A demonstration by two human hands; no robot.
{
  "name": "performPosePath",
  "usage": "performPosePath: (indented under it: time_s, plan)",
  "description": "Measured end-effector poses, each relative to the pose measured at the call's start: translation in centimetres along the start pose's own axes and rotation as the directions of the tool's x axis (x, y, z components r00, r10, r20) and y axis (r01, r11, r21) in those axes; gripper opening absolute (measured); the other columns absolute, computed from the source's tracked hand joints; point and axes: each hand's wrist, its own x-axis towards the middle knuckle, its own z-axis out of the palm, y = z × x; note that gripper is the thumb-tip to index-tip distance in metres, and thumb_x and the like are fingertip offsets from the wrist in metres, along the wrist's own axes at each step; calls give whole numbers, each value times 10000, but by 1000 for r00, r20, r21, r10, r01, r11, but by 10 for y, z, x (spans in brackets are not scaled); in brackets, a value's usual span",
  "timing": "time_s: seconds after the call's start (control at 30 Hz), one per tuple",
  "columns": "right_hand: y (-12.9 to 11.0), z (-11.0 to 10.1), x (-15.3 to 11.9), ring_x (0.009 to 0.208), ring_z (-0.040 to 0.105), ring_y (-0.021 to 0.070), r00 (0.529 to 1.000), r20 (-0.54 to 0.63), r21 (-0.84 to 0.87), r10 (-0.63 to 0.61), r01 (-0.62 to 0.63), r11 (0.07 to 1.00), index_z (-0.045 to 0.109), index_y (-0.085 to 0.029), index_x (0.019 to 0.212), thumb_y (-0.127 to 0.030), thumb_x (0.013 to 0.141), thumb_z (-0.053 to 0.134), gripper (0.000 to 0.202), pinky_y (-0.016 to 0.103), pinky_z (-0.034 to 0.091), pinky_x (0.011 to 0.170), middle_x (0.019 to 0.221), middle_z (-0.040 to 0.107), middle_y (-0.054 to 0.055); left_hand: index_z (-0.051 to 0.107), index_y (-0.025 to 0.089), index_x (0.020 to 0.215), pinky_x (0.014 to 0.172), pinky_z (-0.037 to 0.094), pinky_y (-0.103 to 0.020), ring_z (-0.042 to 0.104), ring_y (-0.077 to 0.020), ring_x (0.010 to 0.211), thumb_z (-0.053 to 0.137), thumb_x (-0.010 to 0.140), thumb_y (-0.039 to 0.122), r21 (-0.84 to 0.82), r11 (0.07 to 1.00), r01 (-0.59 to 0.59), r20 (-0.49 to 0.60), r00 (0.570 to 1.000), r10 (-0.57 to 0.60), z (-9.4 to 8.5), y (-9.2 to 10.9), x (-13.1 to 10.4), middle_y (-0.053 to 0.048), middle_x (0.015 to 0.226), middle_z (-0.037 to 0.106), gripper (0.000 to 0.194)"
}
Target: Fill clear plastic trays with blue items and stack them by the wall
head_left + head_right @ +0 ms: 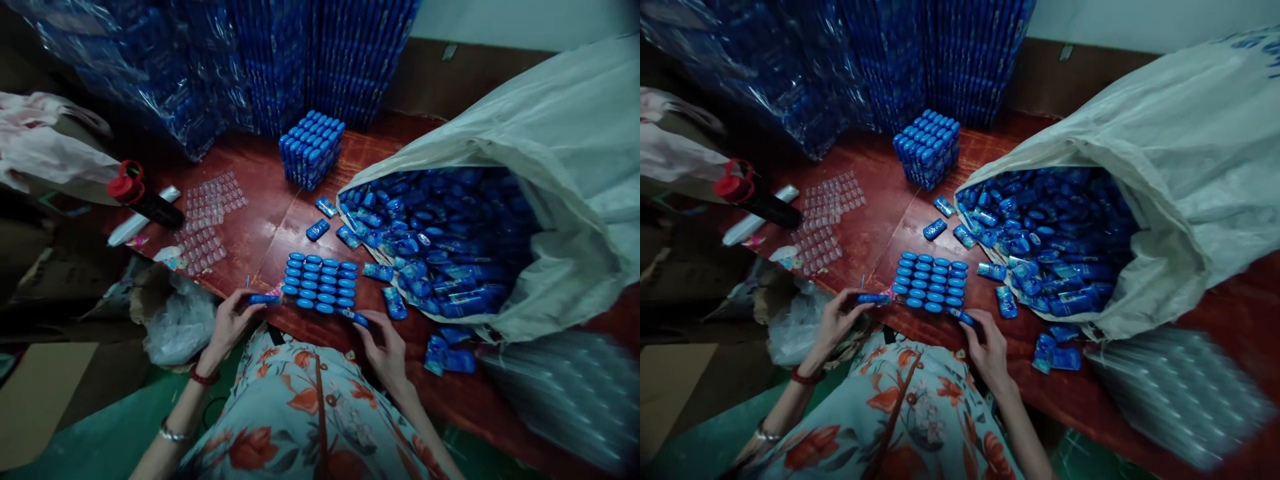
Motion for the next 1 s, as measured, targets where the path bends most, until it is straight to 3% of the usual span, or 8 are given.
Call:
performPosePath:
  time_s: [0.13, 0.23, 0.33, 0.53, 0.6, 0.8, 0.9, 1.0]
  plan:
    - [5, 7, 5, 858, 624, 160, 942, 178, -222, -284, 320, 921, 602, -237, 1107, -156, 879, 476, 272, 276, 532, 730, 971, 648, 72, 620, 217, 994, 742, 518, -281, 602, -158, 847, 530, 864, 293, 101, 969, -226, -85, 968, 235, 24, 10, -7, -47, 957, 603, 176]
    - [-5, -2, 13, 847, 603, 166, 880, 377, -345, -288, 422, 838, 604, -230, 1124, -130, 901, 402, 317, 279, 516, 715, 945, 644, 90, 546, 257, 1175, 785, 521, -294, 592, -156, 925, 378, 917, 176, 229, 876, -424, 72, 905, 419, 29, 8, -5, -60, 1033, 587, 318]
    - [-19, -8, 25, 776, 584, 159, 819, 514, -419, -253, 498, 759, 620, -209, 1089, -120, 905, 370, 323, 265, 493, 666, 900, 637, 89, 465, 210, 1261, 824, 513, -330, 575, -177, 965, 326, 921, 114, 301, 725, -620, 274, 784, 557, 25, 9, 1, -97, 1077, 587, 380]
    - [-28, -2, 37, 771, 577, 169, 793, 575, -537, -202, 552, 638, 636, -218, 1057, -88, 851, 439, 313, 262, 453, 661, 910, 637, 83, 533, 112, 1081, 829, 485, -352, 559, -210, 921, 328, 901, 76, 333, 499, -800, 621, 585, 522, 22, 34, 19, -127, 993, 603, 276]
    - [-27, 1, 35, 769, 578, 176, 804, 556, -582, -211, 558, 592, 641, -223, 1060, -84, 841, 459, 318, 270, 440, 659, 904, 642, 87, 557, 121, 977, 803, 481, -350, 558, -216, 889, 357, 886, 69, 364, 439, -821, 701, 552, 451, 29, 44, 21, -118, 952, 602, 226]
    - [-23, 5, 21, 755, 593, 206, 856, 426, -673, -293, 516, 529, 636, -234, 1113, -145, 871, 464, 309, 313, 451, 644, 860, 642, 102, 571, 126, 893, 763, 492, -340, 578, -210, 831, 369, 853, 28, 477, 364, -800, 712, 595, 372, 46, 46, 21, -98, 864, 606, 228]
    - [-13, 2, 10, 820, 618, 227, 909, 297, -592, -291, 415, 691, 527, -298, 1271, -245, 885, 489, 391, 344, 496, 678, 909, 634, 92, 548, 148, 1096, 842, 501, -370, 600, -220, 945, 382, 864, 64, 423, 467, -776, 583, 628, 515, 37, 33, 22, -122, 1012, 623, 297]
    - [10, 11, 0, 1065, 590, 242, 989, 19, -427, -146, 140, 893, 272, -352, 1428, -273, 914, 402, 536, 390, 523, 814, 1186, 570, 94, 347, 261, 1372, 897, 503, -435, 574, -266, 1105, 457, 878, 228, 346, 658, -669, 292, 743, 602, 37, 15, 17, -144, 1201, 588, 507]
